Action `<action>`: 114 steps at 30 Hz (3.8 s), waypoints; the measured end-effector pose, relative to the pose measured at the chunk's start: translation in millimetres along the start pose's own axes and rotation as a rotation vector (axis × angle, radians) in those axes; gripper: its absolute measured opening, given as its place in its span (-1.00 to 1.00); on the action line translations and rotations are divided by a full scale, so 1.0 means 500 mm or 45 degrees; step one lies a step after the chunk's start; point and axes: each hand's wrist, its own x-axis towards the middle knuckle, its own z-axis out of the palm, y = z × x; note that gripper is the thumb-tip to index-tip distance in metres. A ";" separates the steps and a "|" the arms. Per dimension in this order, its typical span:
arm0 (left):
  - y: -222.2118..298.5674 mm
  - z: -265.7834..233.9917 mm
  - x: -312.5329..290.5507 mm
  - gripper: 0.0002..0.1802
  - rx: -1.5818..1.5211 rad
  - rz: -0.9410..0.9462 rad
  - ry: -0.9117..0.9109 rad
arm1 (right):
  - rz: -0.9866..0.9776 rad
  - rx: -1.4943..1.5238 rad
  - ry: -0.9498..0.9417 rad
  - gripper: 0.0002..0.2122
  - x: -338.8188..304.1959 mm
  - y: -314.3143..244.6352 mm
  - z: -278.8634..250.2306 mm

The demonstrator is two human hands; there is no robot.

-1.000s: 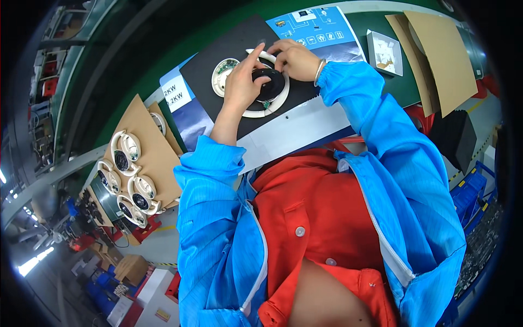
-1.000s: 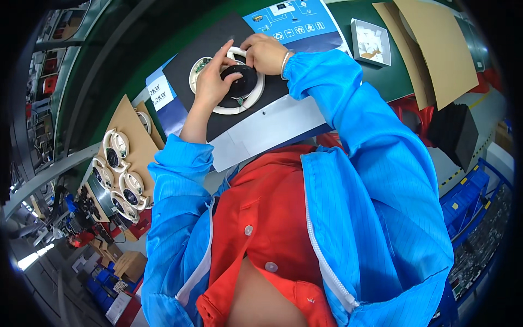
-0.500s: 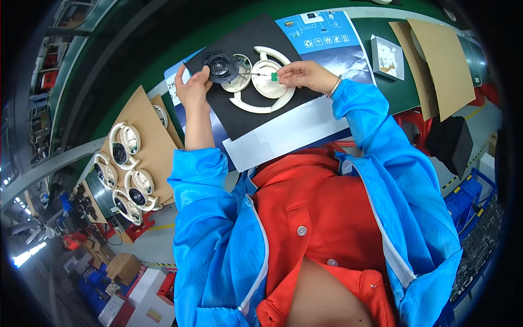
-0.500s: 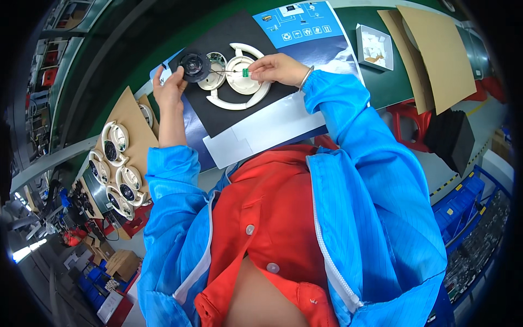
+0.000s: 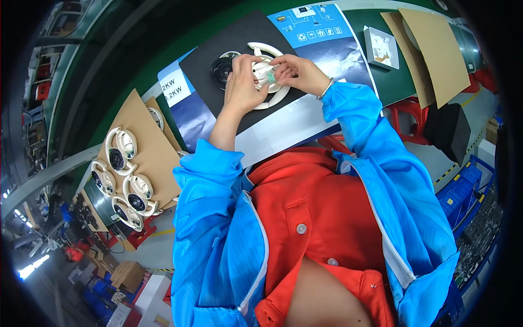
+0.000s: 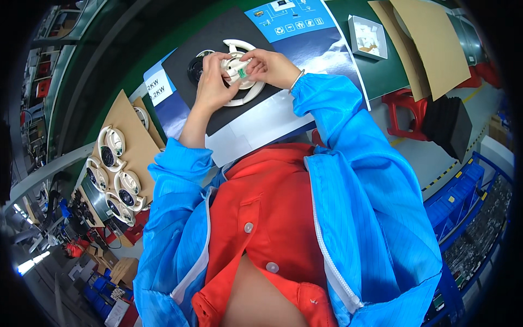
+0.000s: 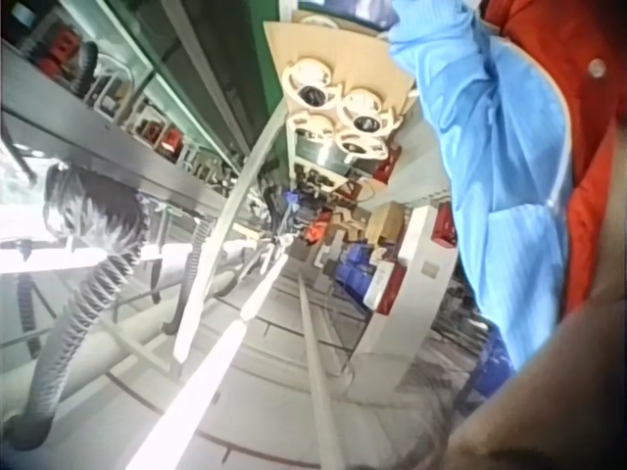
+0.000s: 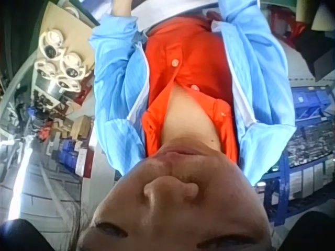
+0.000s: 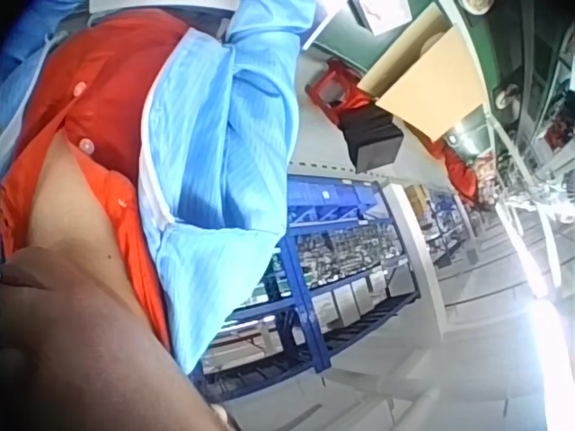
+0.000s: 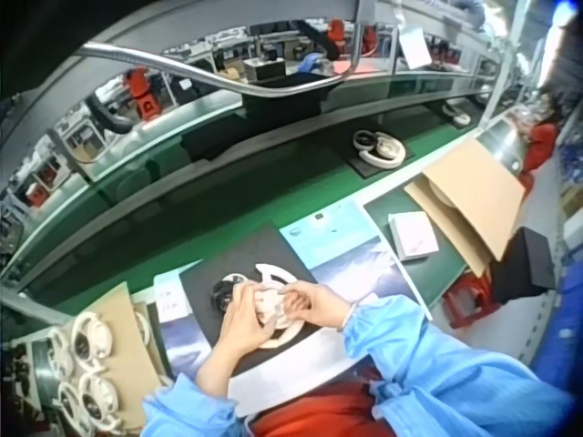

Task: Assembling circular components onto base plates at an industrial workstation.

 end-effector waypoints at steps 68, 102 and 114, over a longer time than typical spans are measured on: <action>-0.026 0.018 -0.014 -0.87 0.516 0.084 0.281 | -0.611 -1.709 0.135 -0.91 0.018 0.028 0.058; -0.105 0.026 -0.247 -0.39 -0.795 -0.914 0.676 | 0.346 -0.889 0.612 -0.59 -0.067 0.097 -0.006; -0.144 -0.022 -0.217 -0.50 -1.325 -0.958 0.836 | 0.664 0.105 0.520 -0.56 -0.062 0.018 -0.017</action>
